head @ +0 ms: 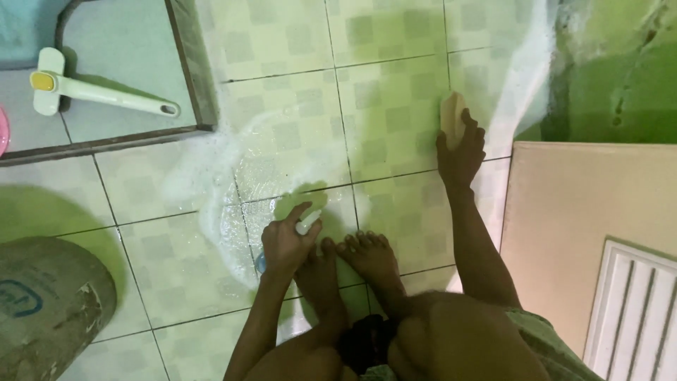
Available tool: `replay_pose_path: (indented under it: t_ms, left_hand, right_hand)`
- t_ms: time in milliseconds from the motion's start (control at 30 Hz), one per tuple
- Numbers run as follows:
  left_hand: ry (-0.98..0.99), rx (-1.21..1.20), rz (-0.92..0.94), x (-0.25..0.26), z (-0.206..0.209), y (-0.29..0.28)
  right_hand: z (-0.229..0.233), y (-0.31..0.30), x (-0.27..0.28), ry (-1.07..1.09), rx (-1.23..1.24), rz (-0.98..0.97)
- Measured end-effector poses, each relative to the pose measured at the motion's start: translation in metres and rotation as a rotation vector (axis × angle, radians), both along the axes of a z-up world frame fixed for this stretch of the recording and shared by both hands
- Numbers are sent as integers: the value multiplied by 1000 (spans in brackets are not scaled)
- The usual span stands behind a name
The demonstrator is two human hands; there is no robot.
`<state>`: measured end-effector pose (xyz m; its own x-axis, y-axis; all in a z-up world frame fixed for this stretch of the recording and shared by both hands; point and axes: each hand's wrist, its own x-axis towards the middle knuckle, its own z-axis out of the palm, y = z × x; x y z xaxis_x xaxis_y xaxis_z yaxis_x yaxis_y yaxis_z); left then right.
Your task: Scrubbing bathroom floor tiles with a hand brush and cleaning solution.
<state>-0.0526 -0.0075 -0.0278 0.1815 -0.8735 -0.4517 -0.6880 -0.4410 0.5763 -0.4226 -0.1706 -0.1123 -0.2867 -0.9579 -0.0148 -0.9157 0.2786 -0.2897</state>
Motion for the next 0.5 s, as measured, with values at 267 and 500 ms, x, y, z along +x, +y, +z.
replay_pose_path:
  t_ms: [267, 500]
  left_hand:
    - [-53, -57, 11, -1, 8, 6]
    - [-50, 36, 11, 4, 8, 13]
  right_hand:
    - [1, -1, -4, -7, -110, 63]
    - [2, -2, -6, 24, -121, 94]
